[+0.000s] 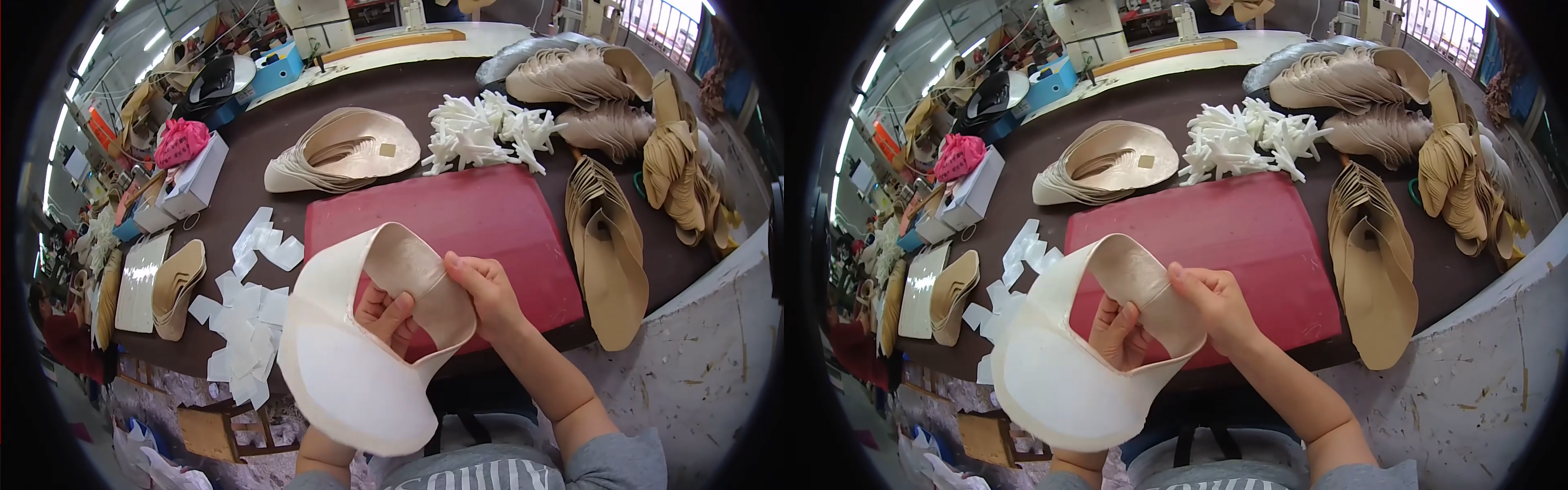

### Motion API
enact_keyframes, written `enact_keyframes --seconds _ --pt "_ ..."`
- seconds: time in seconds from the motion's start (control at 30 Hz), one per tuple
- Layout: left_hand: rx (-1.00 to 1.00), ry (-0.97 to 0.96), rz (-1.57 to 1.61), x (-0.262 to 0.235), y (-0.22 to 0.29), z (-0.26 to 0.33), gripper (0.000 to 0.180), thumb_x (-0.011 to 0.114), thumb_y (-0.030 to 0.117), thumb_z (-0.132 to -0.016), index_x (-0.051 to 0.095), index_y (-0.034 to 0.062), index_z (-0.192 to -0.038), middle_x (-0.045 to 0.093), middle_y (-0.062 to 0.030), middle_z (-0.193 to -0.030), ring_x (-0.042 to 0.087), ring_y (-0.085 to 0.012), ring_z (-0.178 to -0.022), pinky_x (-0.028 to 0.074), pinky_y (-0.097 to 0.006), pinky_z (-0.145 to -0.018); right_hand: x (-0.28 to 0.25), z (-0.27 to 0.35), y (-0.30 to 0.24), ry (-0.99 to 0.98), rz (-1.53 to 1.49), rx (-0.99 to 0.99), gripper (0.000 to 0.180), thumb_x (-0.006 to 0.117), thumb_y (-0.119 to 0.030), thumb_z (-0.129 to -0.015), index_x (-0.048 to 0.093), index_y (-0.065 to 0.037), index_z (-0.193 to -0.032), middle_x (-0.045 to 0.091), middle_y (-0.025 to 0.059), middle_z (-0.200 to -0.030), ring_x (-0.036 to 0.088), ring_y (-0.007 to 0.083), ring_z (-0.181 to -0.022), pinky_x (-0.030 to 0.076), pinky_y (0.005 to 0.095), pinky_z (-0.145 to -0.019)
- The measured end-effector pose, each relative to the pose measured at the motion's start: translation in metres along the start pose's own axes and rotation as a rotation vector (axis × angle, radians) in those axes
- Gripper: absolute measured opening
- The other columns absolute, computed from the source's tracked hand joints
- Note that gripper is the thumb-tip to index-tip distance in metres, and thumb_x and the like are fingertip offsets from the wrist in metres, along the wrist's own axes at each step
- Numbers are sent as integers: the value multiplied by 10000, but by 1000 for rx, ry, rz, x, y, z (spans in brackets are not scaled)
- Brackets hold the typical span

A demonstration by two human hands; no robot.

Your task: Assembling shoe components by folding white lining materials and inserting them into shoe uppers at a factory workbench.

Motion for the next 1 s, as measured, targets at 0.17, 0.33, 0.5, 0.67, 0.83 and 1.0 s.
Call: enact_keyframes --seconds 0.17,0.33,0.5,0.67,0.83,1.0 --pt "722 443 -564 9 119 9 377 660 171 -894 523 64 -1227 627 -53 -919 574 -93 -663 474 -194 -606 -36 -14 -49 149 199 -200 320 470 -222 -1002 657 9 -1119 654 91 -974 598 151 -817 488 259 -794" --pt "1758 131 -1561 74 145 45 293 697 108 -741 614 74 -1020 584 -64 -1136 558 -250 -1024 442 -365 -915 -134 -17 -131 539 457 -407 269 544 -171 -953 647 -16 -1147 655 59 -958 585 121 -775 466 220 -744" --pt "952 -420 -2079 52 14 38 244 645 45 -742 662 121 -973 601 -49 -1046 567 -241 -918 450 -361 -845 -144 -67 -159 513 1266 -483 211 618 -116 -831 694 -17 -1001 708 53 -846 594 165 -675 477 269 -673" --pt "1255 -230 -2089 76 73 42 282 656 36 -750 675 110 -1021 623 -37 -1067 591 -219 -904 479 -317 -763 -142 -135 -125 332 1504 -635 215 650 -96 -770 688 -16 -966 692 77 -900 631 291 -783 495 342 -728" --pt "830 -372 -2013 57 57 22 376 683 1 -728 640 70 -1096 685 -49 -1022 633 -202 -773 483 -298 -702 -124 -161 -93 63 1556 -660 219 660 -73 -765 653 -69 -984 613 78 -950 599 280 -852 481 349 -758" --pt "659 -501 -2025 75 40 22 375 673 51 -779 610 41 -1149 685 -75 -1067 647 -224 -793 488 -310 -719 -119 -160 -75 -41 1542 -627 214 622 -53 -778 655 -84 -987 593 80 -904 593 287 -827 476 374 -746"
Point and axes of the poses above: each hand's wrist, its own z-axis away from the middle knuckle, its own x-axis out of the palm, y = z × x, the point moved 8 cm from there along -z, towards the middle knuckle
